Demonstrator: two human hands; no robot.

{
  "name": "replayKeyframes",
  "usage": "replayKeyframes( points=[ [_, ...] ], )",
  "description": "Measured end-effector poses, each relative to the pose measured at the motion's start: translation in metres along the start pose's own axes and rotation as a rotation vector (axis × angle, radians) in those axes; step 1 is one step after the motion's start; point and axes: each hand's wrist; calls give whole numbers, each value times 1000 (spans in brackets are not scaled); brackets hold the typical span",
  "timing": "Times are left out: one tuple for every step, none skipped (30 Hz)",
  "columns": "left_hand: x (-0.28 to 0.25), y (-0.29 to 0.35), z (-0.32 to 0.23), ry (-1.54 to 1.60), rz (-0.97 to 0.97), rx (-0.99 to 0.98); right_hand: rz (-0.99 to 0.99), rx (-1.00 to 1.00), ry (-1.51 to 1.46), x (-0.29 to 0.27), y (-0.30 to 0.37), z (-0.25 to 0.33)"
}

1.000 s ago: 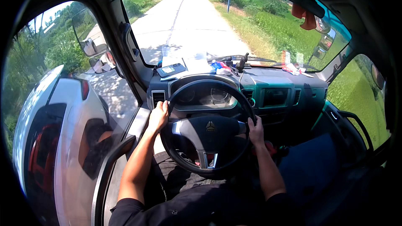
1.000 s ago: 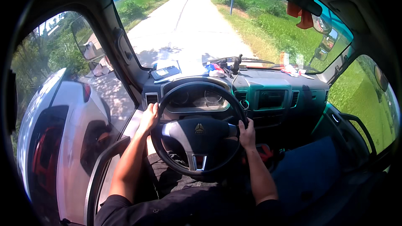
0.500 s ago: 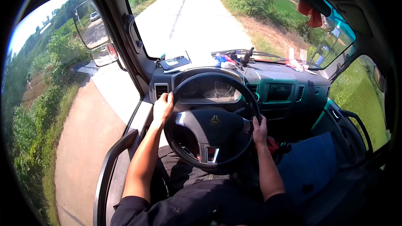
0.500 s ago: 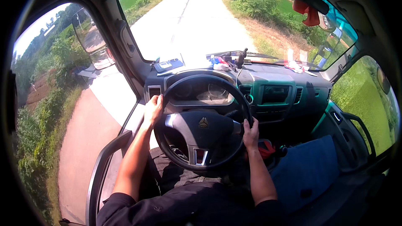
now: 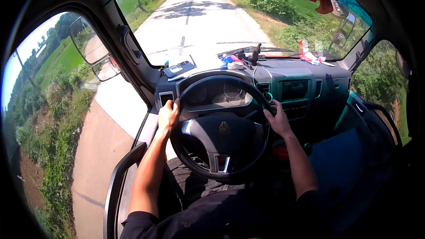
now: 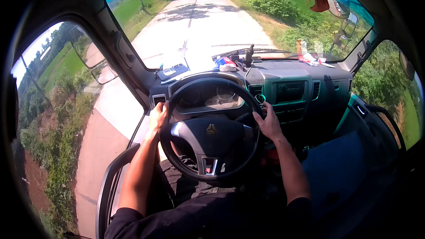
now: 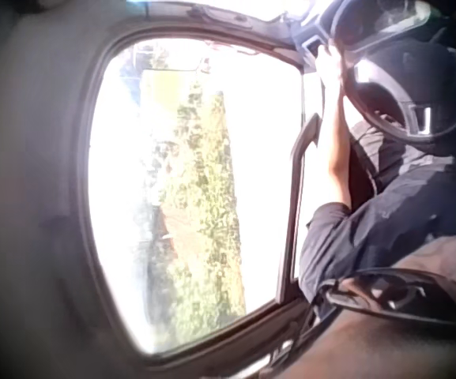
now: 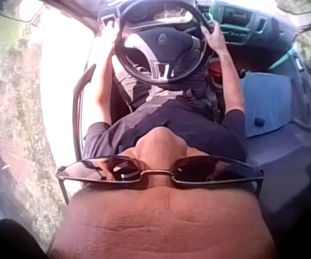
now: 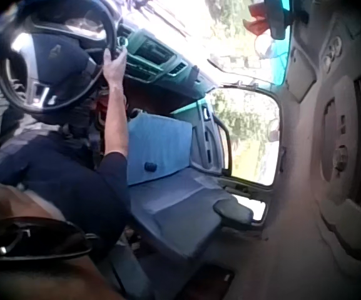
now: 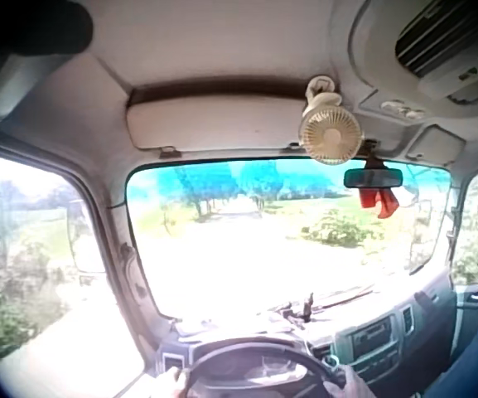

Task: The person steers the wheel and moves the gear shift to operate a truck while traveling on a paved road.

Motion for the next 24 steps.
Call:
replayKeyframes(
  points=[
    [-3, -2, -4, -31, 5, -7, 12, 23, 5, -5, -4, 20],
    [-3, -3, -3, -60, 10, 1, 16, -2, 35, -4, -14, 16],
    [-3, -10, -6, -82, 10, 15, 28, -1, 54, -4, -24, 19],
    [-4, -15, -9, -105, 9, 29, 41, 0, 71, -2, -31, 23],
    [-5, -19, -11, -157, 31, 59, 43, -19, 113, -2, -38, 27],
    [-5, -18, -14, -167, 27, 81, 55, -32, 154, 2, -39, 31],
    [-5, -20, -19, -176, 24, 102, 68, -45, 194, 7, -39, 34],
    [-3, -22, -24, -187, 21, 124, 0, -169, 321, 16, -42, 30],
    [-2, -25, -27, -186, -16, 151, -5, -121, 399, 18, -41, 38],
    [-1, -23, -27, -185, -25, 164, -10, -73, 476, 18, -38, 47],
    [0, -20, -26, -184, -33, 178, 0, -52, 483, 19, -35, 53],
    [1, -20, -26, -182, -36, 197, 5, -26, 491, 17, -30, 58],
    [1, -22, -27, -186, -43, 232, 10, 0, 498, 17, -26, 61],
    [1, -22, -27, -191, -31, 233, -11, -15, 506, 19, -22, 58],
    [2, -24, -29, -194, -21, 235, -35, -31, 516, 21, -21, 54],
    [2, -25, -31, -197, -11, 237, -58, -47, 526, 22, -19, 51],
    [3, -28, -34, -227, -11, 248, -70, -40, 518, 22, -18, 48],
    [1, -30, -39, -259, -11, 256, -79, -33, 508, 22, -16, 49],
    [1, -30, -42, -290, -11, 265, -88, -26, 499, 22, -13, 49],
    [5, -31, -38, -294, -1, 282, -81, -9, 501, 23, -8, 45],
    [6, -36, -39, -299, -5, 307, -84, -4, 501, 23, -8, 46],
    [6, -40, -39, -304, -9, 332, -87, 2, 501, 24, -7, 47],
    [6, -41, -38, -314, -22, 326, -80, 34, 506, 25, -5, 49],
    [6, -40, -40, -319, -19, 323, -85, 41, 515, 26, -3, 50]
  ],
)
Point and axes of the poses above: each hand's wrist, its own y-axis away from the middle knuckle, its own x-axis out of the palm, z = x × y, and after that the axes turned 10 degrees about z, right-handed
